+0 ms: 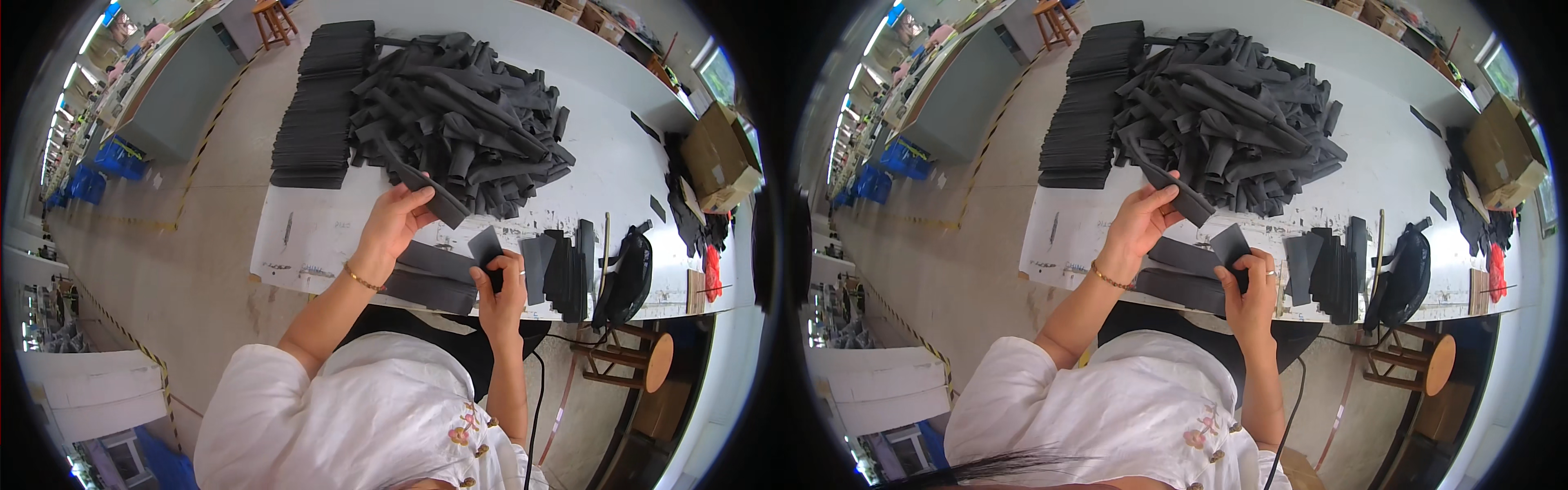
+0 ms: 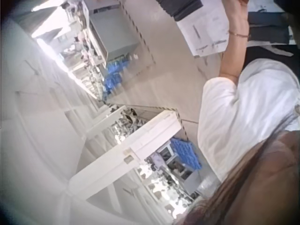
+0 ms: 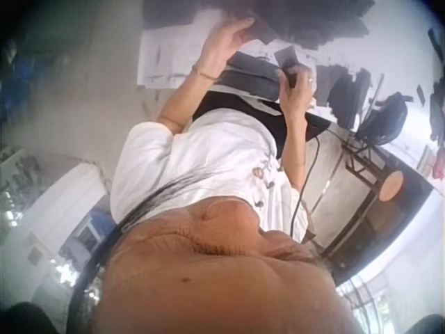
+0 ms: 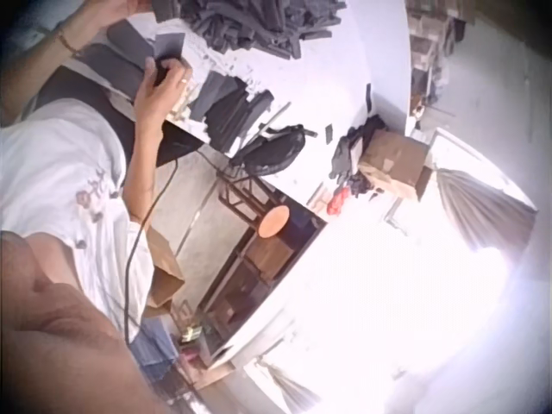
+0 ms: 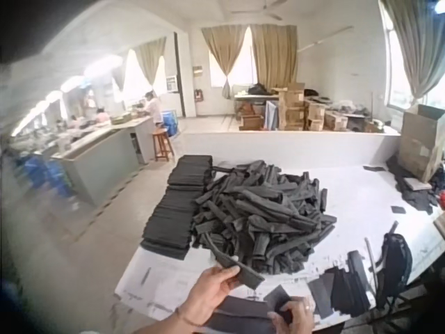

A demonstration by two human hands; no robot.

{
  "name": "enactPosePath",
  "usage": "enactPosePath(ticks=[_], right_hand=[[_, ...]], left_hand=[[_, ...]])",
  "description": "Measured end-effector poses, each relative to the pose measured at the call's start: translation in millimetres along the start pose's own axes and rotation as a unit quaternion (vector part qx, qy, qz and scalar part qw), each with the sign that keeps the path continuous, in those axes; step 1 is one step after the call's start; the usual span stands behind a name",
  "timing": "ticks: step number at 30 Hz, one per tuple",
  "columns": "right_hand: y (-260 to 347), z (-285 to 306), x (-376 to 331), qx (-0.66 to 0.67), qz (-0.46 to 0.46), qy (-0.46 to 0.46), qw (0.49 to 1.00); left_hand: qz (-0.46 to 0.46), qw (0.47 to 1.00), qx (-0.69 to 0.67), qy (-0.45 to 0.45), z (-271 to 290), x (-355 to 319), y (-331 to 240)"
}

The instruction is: The person is sorting and checking black foam components at a workbench in a factory-like setting.

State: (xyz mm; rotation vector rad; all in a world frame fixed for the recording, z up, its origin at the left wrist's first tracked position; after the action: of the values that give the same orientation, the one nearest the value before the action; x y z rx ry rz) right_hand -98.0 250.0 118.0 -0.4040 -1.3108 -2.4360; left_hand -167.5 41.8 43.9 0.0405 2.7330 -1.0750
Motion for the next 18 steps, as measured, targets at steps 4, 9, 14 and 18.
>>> enactPosePath(ticks=[4, 9, 14, 18], right_hand=[[-7.0, -8.2, -2.7, 0.022, -0.034, 0.024, 0.999], [7.8, -7.3, 5.6, 0.019, 0.004, 0.038, 0.999], [28.1, -8.1, 13.9, -0.041, 0.046, 0.001, 0.998], [41.2, -13.1, 17.1, -0.094, 0.093, 0.001, 0.991]], left_hand=[[0.089, 0.991, -0.095, -0.038, 19.8, 3.5, 18.9], [0.108, 0.988, -0.104, -0.039, 18.5, 0.2, 16.8], [0.082, 0.995, -0.036, -0.050, 17.6, -1.7, 16.2], [0.071, 0.996, -0.012, -0.042, 5.5, -5.5, 15.1]])
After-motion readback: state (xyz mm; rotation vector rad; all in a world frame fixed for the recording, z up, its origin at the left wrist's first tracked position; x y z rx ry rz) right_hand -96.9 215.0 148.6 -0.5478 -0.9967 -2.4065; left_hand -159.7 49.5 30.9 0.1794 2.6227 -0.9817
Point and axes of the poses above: each hand's wrist, its own x-axis towards the middle knuckle, its own z-axis out of the back of the hand, y = z × x, the point moved 10 cm from there along x, towards the middle knuckle
